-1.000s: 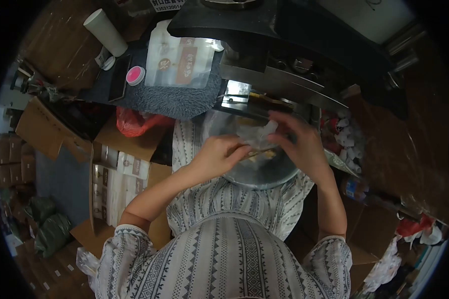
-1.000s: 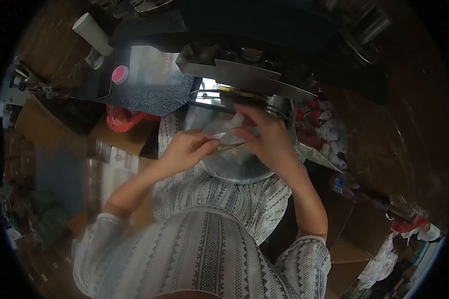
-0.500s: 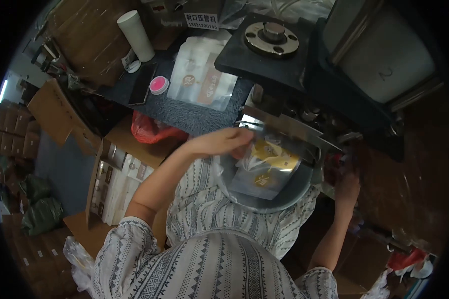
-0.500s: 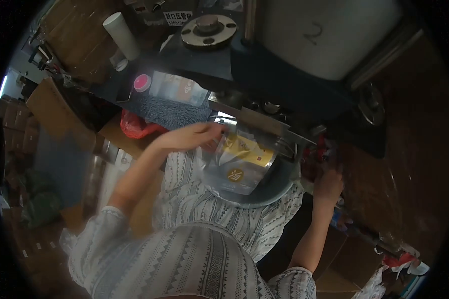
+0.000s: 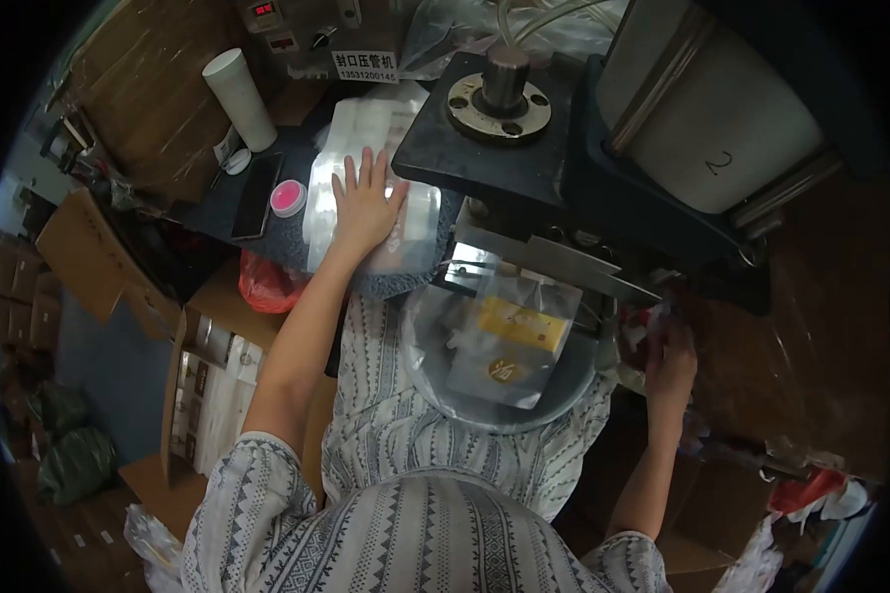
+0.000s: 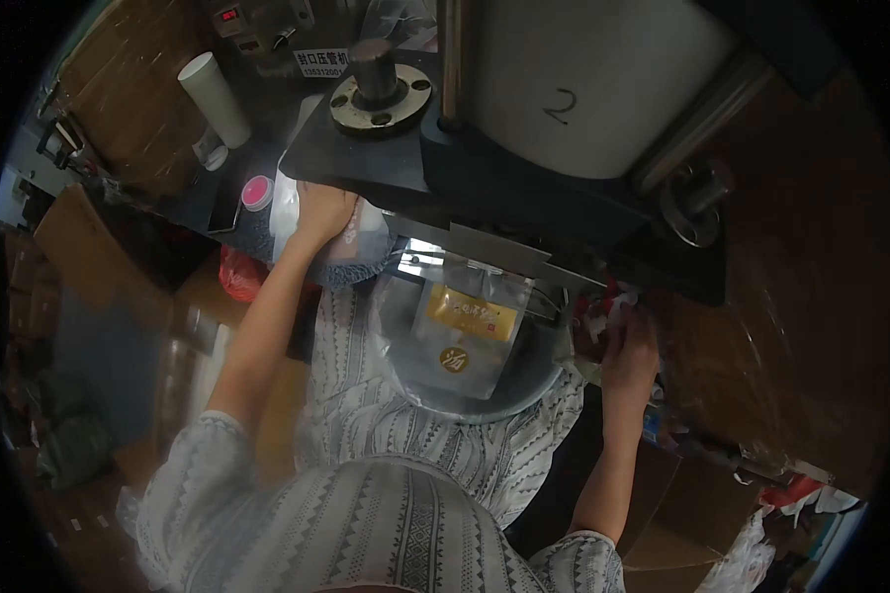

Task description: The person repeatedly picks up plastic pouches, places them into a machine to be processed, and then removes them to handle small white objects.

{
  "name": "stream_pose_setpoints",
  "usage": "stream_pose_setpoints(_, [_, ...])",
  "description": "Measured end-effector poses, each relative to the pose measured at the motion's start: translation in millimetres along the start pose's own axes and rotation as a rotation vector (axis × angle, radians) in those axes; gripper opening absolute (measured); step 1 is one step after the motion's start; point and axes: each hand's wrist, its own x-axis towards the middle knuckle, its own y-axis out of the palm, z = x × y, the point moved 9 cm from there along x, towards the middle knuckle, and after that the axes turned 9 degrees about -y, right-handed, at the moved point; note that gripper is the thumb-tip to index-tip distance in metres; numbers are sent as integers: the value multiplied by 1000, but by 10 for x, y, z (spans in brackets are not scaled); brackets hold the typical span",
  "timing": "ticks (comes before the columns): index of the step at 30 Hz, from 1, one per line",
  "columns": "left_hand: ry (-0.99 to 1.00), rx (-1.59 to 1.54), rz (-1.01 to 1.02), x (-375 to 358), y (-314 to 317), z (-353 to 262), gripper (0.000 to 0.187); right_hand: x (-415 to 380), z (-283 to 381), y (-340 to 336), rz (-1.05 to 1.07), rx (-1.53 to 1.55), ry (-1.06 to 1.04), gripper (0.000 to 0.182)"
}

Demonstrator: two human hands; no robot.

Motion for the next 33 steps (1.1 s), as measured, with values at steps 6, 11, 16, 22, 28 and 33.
stream_pose_setpoints(6, [67, -306, -259, -695, -763, -138, 48, 29, 35, -33, 56, 78, 84, 25])
stream_pose_setpoints(11, [206, -148, -37, -1617, -632, -539, 38, 15, 256, -198, 15, 222, 81, 26])
stream_pose_setpoints(16, [-68, -389, 10, -1637, -911, -242, 25, 81, 659, 27, 138, 602, 146, 27])
stream_pose_setpoints(22, [56, -488, -161, -1802, -1529, -574, 13, 236, 1537, 81, 131, 586, -269, 24])
stream_pose_setpoints(28, [305, -675, 209, -1966, -1317, -1010, 11, 171, 1720, 287, 355, 838, -357, 26])
stream_pose_setpoints(33, [34, -926, 670, -1913, -696, -1221, 18, 208, 1242, 398, 293, 755, 9, 37])
